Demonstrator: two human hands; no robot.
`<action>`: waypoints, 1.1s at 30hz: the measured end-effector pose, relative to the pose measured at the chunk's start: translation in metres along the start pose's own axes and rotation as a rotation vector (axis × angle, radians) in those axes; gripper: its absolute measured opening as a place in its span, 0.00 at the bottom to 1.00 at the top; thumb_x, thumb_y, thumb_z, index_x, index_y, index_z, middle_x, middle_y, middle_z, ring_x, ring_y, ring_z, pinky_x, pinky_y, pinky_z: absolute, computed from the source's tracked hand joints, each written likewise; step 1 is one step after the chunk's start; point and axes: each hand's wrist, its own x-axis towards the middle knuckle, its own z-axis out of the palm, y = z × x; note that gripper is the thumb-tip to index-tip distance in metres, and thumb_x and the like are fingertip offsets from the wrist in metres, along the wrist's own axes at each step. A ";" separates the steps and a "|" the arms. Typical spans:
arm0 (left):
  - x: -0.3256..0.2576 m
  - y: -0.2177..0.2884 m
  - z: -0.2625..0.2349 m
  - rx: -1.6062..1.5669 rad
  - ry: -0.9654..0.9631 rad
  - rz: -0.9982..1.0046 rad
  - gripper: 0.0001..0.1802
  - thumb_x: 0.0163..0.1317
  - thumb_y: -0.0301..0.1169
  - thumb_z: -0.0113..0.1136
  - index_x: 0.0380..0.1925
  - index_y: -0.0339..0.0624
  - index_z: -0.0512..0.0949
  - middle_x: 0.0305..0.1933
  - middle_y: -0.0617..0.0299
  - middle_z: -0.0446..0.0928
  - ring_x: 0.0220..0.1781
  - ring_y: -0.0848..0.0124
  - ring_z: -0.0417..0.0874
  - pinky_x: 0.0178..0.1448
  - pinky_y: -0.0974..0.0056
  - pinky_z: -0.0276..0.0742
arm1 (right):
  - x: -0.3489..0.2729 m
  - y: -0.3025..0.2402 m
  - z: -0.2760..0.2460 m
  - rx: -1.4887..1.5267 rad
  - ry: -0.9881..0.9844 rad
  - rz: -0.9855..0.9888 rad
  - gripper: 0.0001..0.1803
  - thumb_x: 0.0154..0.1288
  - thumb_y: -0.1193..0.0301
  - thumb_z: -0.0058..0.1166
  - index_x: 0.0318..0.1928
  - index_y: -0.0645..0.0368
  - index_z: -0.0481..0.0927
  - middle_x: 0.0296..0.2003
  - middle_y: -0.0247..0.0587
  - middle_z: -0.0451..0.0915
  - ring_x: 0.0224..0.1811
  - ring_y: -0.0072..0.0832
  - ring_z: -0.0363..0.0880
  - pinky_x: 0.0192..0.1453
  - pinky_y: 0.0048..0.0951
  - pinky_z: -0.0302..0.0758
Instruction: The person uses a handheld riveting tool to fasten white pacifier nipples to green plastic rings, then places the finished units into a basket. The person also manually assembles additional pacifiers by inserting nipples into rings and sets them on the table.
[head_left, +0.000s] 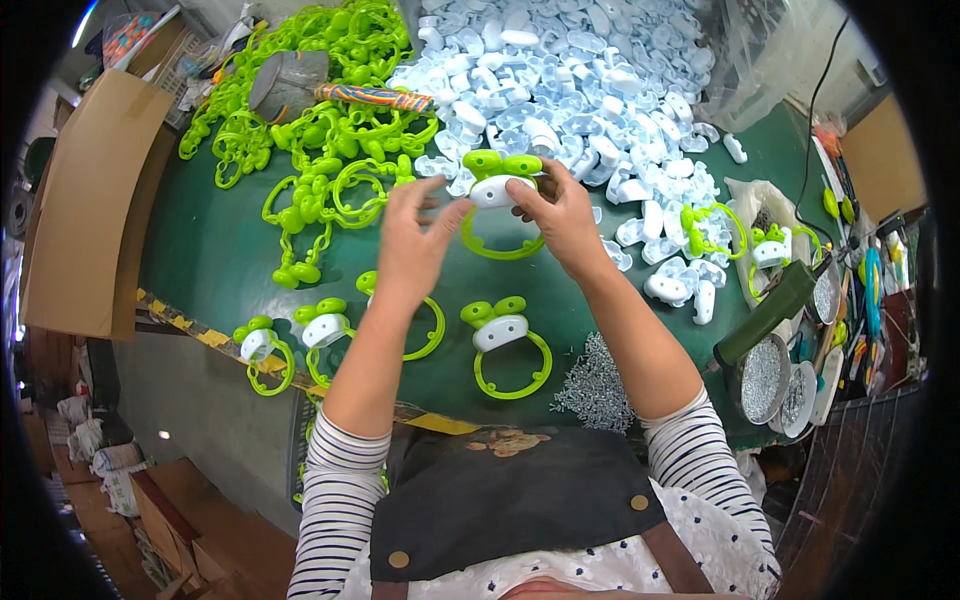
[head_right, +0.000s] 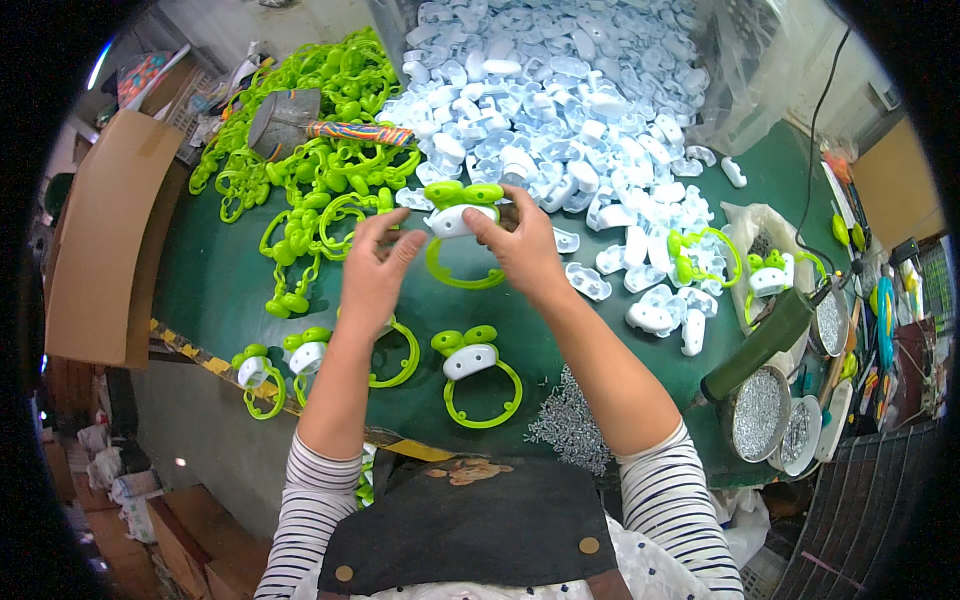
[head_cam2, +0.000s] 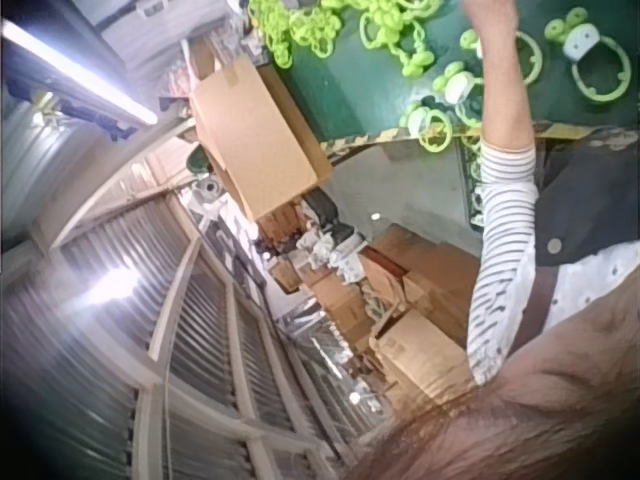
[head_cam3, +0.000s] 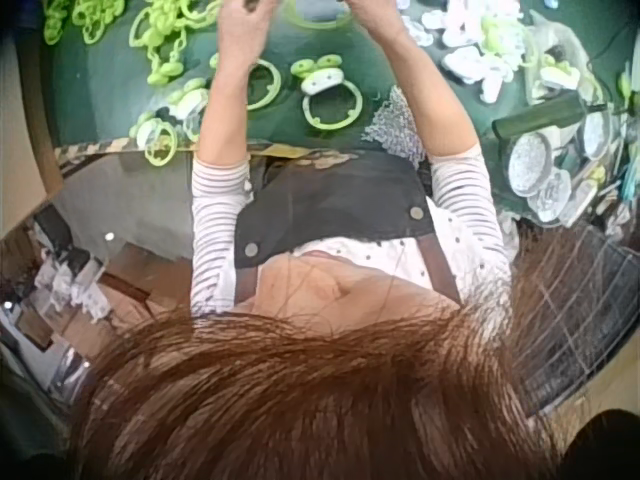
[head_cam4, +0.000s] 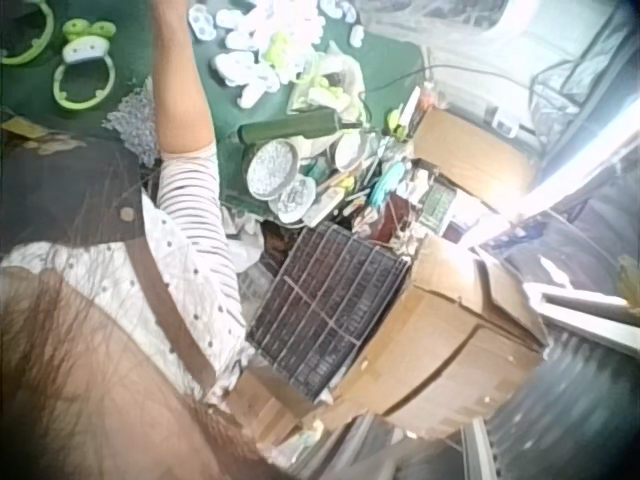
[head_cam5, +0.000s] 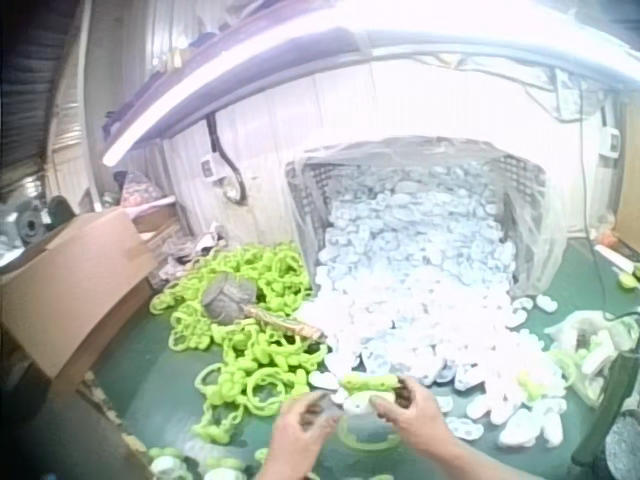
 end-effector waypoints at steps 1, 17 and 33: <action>0.007 -0.007 -0.011 0.147 0.042 0.054 0.20 0.59 0.37 0.69 0.48 0.37 0.79 0.47 0.54 0.76 0.49 0.59 0.78 0.53 0.59 0.76 | 0.007 0.006 0.000 -0.148 0.031 0.059 0.35 0.62 0.60 0.67 0.62 0.68 0.68 0.41 0.45 0.81 0.42 0.23 0.80 0.43 0.25 0.77; 0.046 -0.052 -0.056 0.471 0.051 0.317 0.09 0.61 0.26 0.59 0.40 0.35 0.79 0.41 0.51 0.80 0.42 0.54 0.79 0.49 0.52 0.73 | -0.002 0.047 0.020 -0.700 0.018 -0.341 0.32 0.60 0.57 0.66 0.60 0.61 0.73 0.50 0.47 0.75 0.50 0.39 0.75 0.52 0.38 0.74; 0.015 0.042 0.018 -0.666 -0.193 -0.189 0.18 0.76 0.42 0.47 0.49 0.37 0.73 0.35 0.63 0.74 0.27 0.79 0.71 0.35 0.68 0.79 | 0.001 -0.050 -0.100 -0.443 0.162 -0.193 0.13 0.68 0.65 0.61 0.44 0.62 0.84 0.32 0.35 0.85 0.29 0.16 0.79 0.31 0.22 0.72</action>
